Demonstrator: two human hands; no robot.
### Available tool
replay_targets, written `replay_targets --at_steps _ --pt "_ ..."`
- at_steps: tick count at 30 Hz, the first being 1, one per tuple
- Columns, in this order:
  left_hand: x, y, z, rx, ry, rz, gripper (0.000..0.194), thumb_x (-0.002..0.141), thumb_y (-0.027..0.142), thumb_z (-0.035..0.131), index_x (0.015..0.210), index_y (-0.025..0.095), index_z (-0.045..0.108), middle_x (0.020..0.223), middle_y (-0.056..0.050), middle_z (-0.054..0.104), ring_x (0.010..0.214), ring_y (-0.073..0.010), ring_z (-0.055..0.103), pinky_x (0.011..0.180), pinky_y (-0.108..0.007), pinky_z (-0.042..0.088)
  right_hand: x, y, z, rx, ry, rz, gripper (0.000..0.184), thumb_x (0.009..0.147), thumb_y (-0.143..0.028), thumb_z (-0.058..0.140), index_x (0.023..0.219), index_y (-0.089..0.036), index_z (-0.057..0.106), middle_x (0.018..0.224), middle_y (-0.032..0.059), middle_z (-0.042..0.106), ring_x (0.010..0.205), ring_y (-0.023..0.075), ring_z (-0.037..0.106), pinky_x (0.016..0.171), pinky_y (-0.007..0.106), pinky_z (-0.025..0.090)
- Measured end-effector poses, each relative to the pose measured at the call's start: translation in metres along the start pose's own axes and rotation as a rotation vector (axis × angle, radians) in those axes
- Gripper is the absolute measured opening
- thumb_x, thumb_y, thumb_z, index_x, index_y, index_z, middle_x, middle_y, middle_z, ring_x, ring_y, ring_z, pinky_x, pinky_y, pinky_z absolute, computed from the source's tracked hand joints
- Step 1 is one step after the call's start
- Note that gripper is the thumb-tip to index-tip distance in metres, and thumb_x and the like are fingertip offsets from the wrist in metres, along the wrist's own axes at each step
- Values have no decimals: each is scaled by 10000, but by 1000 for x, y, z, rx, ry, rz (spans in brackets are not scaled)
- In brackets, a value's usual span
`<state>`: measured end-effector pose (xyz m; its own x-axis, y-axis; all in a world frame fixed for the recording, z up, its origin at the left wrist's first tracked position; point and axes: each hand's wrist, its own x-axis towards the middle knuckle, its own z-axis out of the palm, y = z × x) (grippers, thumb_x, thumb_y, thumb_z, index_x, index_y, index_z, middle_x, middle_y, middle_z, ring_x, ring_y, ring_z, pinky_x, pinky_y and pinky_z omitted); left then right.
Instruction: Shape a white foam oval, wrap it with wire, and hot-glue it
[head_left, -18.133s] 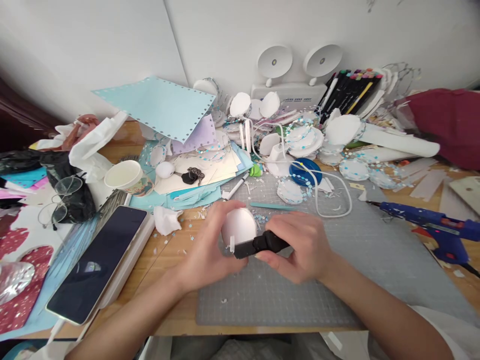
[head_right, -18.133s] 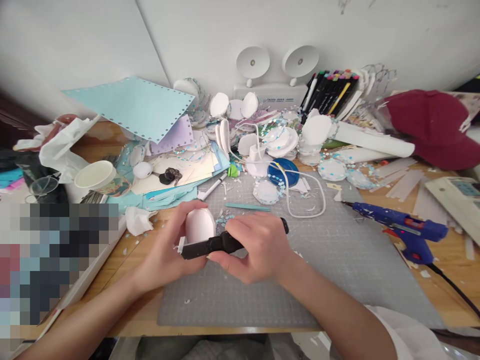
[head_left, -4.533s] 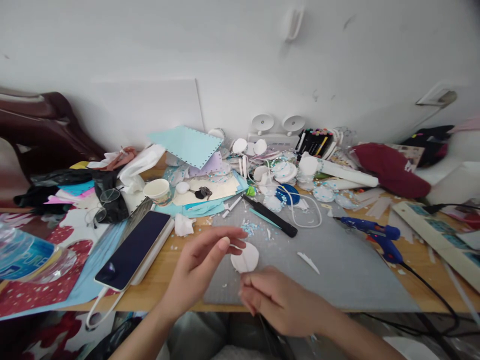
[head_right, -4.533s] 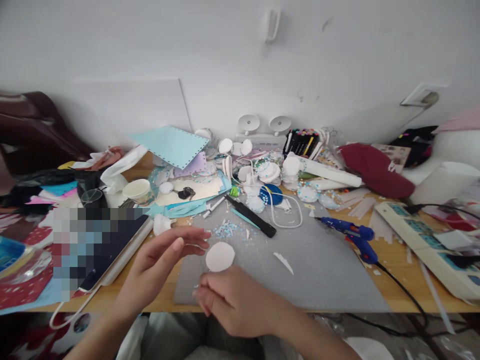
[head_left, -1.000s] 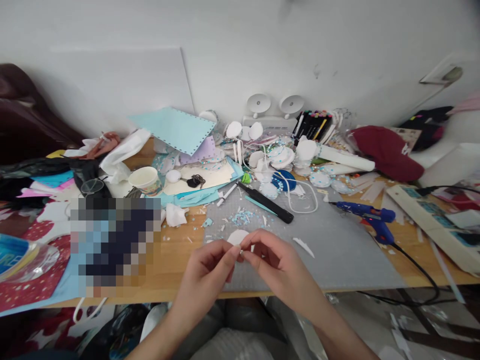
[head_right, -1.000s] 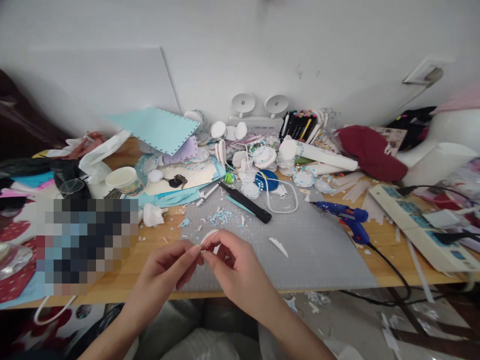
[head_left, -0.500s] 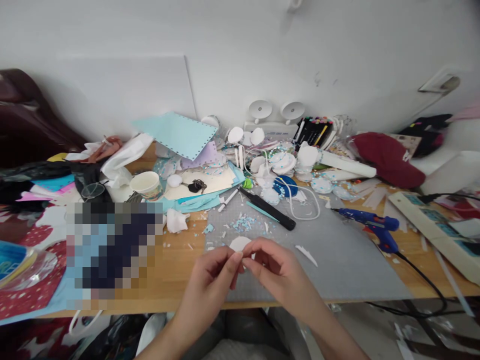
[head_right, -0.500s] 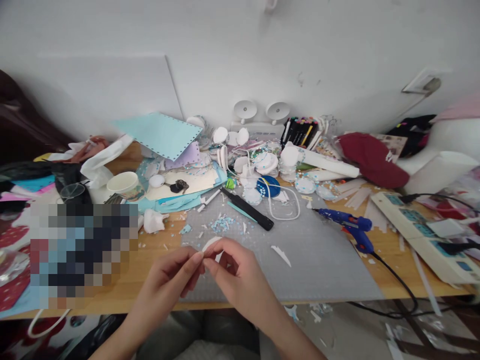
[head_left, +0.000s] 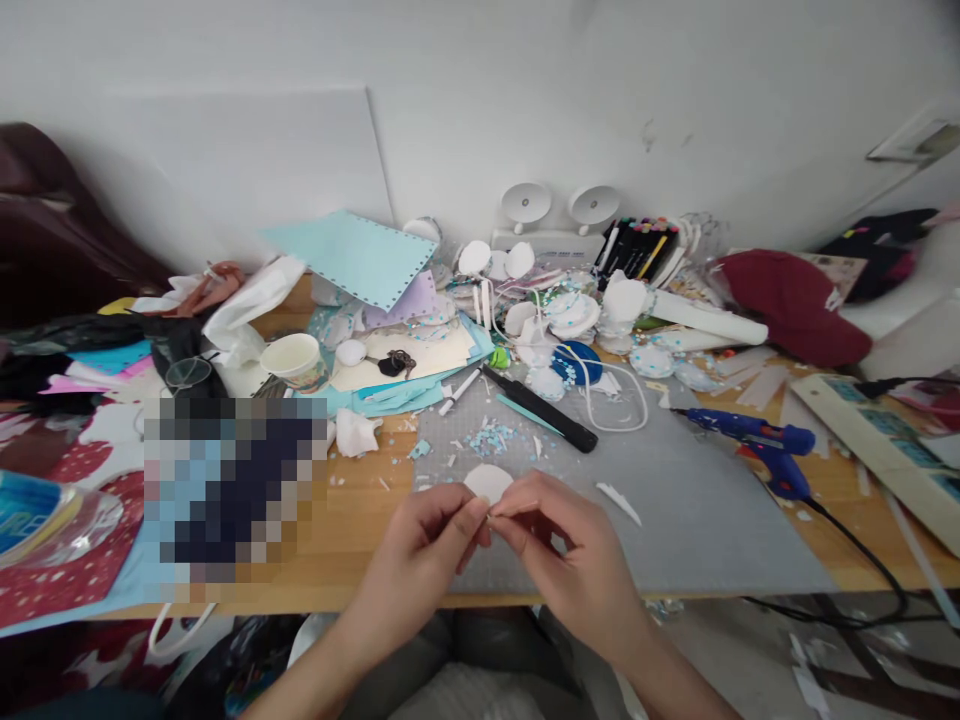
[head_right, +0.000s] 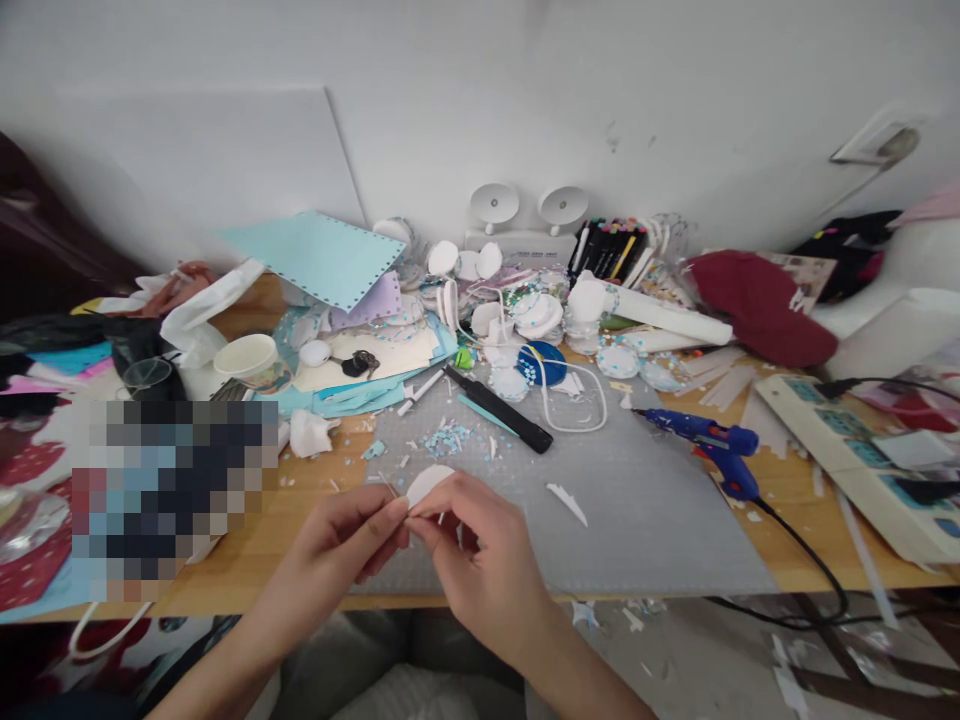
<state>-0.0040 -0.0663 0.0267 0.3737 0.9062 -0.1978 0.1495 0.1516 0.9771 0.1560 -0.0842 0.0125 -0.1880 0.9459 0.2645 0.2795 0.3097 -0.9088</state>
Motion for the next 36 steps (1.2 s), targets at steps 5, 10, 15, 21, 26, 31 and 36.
replay_targets --at_steps 5,10,15,21,26,31,36 --pt "7 9 -18 -101 -292 -259 370 814 452 518 597 153 531 450 60 369 416 -69 279 414 -204 210 -7 3 1 -200 -26 -330 179 847 -55 517 910 -202 599 826 32 652 782 137 604 698 233 458" --pt "-10 15 -6 511 17 29 314 891 325 427 659 167 567 569 -2 526 531 -123 461 501 -227 322 -7 5 0 -159 -53 -222 167 862 -80 500 877 -210 604 796 32 642 751 147 596 661 246 455" --pt "-28 14 9 853 272 347 206 876 223 473 1041 164 580 840 -68 643 676 -176 595 582 -265 439 2 -4 -2 -86 23 -62 109 863 -155 543 786 -198 607 727 12 602 634 123 532 530 228 384" --pt "-27 11 4 890 245 419 233 896 149 399 884 190 628 844 -58 658 761 -195 603 690 -306 463 9 -9 -2 -21 -34 -3 98 856 -192 575 765 -189 609 684 -14 565 583 95 487 498 215 341" --pt "-17 25 -8 463 -18 77 249 863 253 491 665 158 609 598 0 567 570 -119 488 540 -224 358 9 -12 -10 41 -100 -40 120 851 -193 568 746 -183 625 691 1 590 607 102 500 521 220 357" --pt "-13 39 -19 71 -290 -110 231 826 324 548 711 146 641 610 8 569 575 -98 460 558 -205 351 14 -17 -17 386 -225 215 193 799 -355 639 720 -182 604 614 -15 551 501 88 458 451 212 359" --pt "-23 35 -14 385 -92 66 150 830 287 560 895 193 657 730 -11 621 614 -115 492 551 -206 373 21 -14 -16 575 -227 367 283 730 -426 699 717 -163 598 569 -46 512 413 43 376 389 185 293"
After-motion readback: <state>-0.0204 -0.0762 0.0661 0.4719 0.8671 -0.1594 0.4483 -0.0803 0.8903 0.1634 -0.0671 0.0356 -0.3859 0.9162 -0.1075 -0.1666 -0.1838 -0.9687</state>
